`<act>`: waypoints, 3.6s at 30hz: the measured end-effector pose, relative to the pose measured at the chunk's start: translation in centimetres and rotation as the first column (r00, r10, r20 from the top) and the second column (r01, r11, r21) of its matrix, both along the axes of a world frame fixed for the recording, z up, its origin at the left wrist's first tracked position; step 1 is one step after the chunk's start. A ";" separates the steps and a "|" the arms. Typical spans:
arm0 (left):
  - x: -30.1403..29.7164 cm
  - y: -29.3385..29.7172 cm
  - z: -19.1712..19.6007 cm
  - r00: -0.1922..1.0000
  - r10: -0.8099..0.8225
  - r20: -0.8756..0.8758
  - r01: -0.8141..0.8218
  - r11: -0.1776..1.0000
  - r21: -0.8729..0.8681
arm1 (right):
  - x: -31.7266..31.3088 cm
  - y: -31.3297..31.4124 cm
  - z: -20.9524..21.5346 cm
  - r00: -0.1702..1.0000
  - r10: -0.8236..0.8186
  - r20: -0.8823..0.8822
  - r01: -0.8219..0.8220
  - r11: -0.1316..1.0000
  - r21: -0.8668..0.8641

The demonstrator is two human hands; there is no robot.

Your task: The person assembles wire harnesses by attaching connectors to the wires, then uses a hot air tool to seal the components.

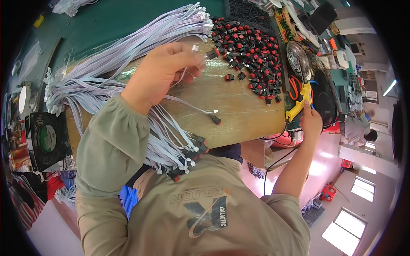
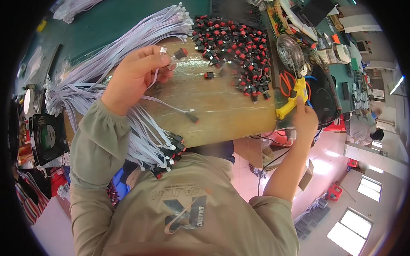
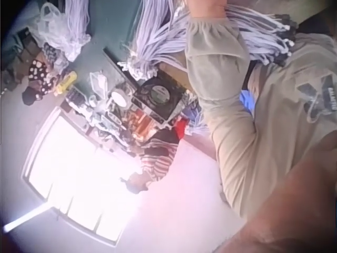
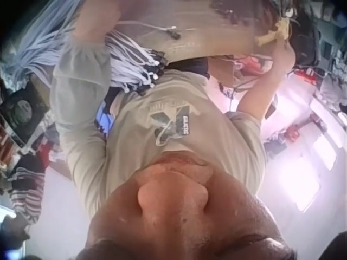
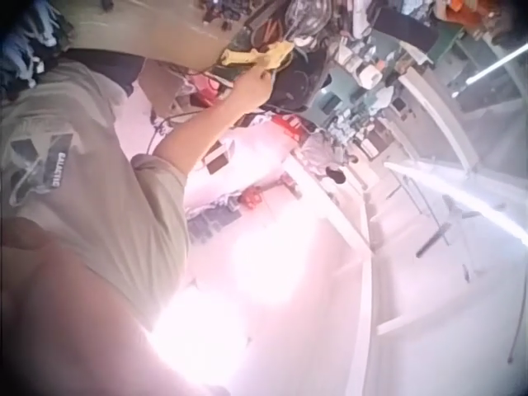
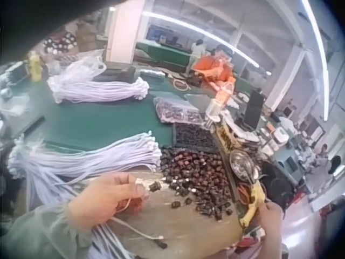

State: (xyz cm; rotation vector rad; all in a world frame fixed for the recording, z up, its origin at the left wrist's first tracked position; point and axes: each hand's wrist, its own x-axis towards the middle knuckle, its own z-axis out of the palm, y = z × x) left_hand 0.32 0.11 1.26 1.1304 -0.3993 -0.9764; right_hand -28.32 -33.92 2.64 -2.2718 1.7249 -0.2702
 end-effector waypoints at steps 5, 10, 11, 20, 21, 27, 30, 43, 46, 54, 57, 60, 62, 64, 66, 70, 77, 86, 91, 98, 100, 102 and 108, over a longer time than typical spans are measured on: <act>-0.3 -0.1 0.7 0.998 -0.050 0.037 0.047 0.996 0.080 | 5.8 8.0 2.6 0.818 0.256 0.515 -0.277 0.960 -0.036; -0.4 0.1 0.2 0.995 -0.078 0.054 0.073 0.993 0.090 | 12.8 16.8 2.0 0.486 0.336 0.807 -0.773 0.596 0.218; -0.4 0.1 0.4 0.994 -0.091 0.058 0.085 0.992 0.090 | 13.8 17.4 1.6 0.484 0.331 0.810 -0.771 0.599 0.216; -0.9 -0.1 0.9 0.955 -0.132 0.265 0.086 0.980 0.178 | 15.9 17.3 0.8 0.480 0.344 0.807 -0.802 0.545 0.245; -0.9 -0.1 1.0 0.930 -0.150 0.334 0.079 0.973 0.216 | 15.9 17.1 0.8 0.481 0.368 0.796 -0.799 0.558 0.225; -0.8 -0.1 0.6 0.916 -0.115 0.384 0.017 0.968 0.248 | 16.0 17.1 1.0 0.456 0.415 0.788 -0.810 0.560 0.173; -1.0 -0.2 0.5 0.892 -0.114 0.438 -0.016 0.959 0.282 | 15.9 17.5 0.9 0.473 0.384 0.793 -0.812 0.540 0.223; -1.5 -0.3 0.4 0.886 0.053 0.461 -0.150 0.973 0.176 | 15.9 18.3 1.1 0.452 0.403 0.796 -0.834 0.508 0.216; -1.5 -0.4 0.2 0.867 0.042 0.497 -0.168 0.963 0.211 | 15.9 18.4 0.7 0.392 0.436 0.810 -0.848 0.512 0.135; -1.3 -0.3 1.2 0.838 -0.063 0.542 -0.102 0.958 0.269 | 14.9 17.6 0.4 0.460 0.356 0.814 -0.798 0.567 0.204; -1.2 -0.1 0.6 0.814 -0.014 0.580 -0.142 0.965 0.222 | 14.8 17.6 0.2 0.433 0.372 0.821 -0.810 0.560 0.173; -1.3 -0.3 0.7 0.804 -0.047 0.592 -0.120 0.964 0.239 | 14.7 17.3 -0.1 0.409 0.389 0.826 -0.818 0.557 0.143; -1.4 -0.3 0.7 0.815 -0.030 0.578 -0.123 0.967 0.224 | 14.7 17.3 -0.1 0.408 0.382 0.829 -0.818 0.557 0.145; -1.5 -0.3 0.5 0.826 -0.012 0.564 -0.128 0.970 0.208 | 14.8 17.5 0.2 0.419 0.403 0.814 -0.819 0.555 0.146; -1.4 -0.4 -0.2 0.842 0.058 0.537 -0.152 0.980 0.132 | 14.8 17.6 0.2 0.413 0.402 0.817 -0.821 0.552 0.144; -1.3 -0.4 -0.2 0.874 0.044 0.484 -0.130 0.981 0.147 | 14.8 17.6 0.2 0.403 0.408 0.819 -0.827 0.546 0.135; -1.3 -0.3 0.3 0.868 -0.006 0.497 -0.099 0.978 0.183 | 14.7 17.5 0.1 0.387 0.469 0.793 -0.836 0.541 0.088; -1.3 -0.1 0.2 0.884 -0.052 0.465 -0.047 0.979 0.199 | 14.7 17.6 -0.2 0.392 0.491 0.778 -0.848 0.521 0.098; -1.4 0.0 -0.1 0.845 -0.057 0.532 -0.061 0.977 0.203 | 14.0 17.7 -0.6 0.493 0.436 0.753 -0.827 0.504 0.250; -0.8 0.5 2.2 0.620 -0.230 0.750 0.012 0.959 0.284 | 9.5 19.2 -1.3 0.314 0.863 0.396 -0.935 0.353 -0.027; 0.0 0.5 2.6 0.649 -0.170 0.742 -0.043 0.965 0.259 | 8.6 19.9 -1.7 0.258 0.889 0.378 -0.947 0.311 -0.086; 0.9 0.1 2.8 0.534 0.073 0.842 -0.388 0.906 0.167 | 8.0 20.6 -1.6 0.133 0.906 0.402 -0.980 0.182 -0.085; 4.2 0.1 2.2 -0.050 -0.236 0.970 -0.668 0.730 0.143 | 7.7 20.2 -0.2 0.132 0.922 0.364 -0.991 0.131 0.027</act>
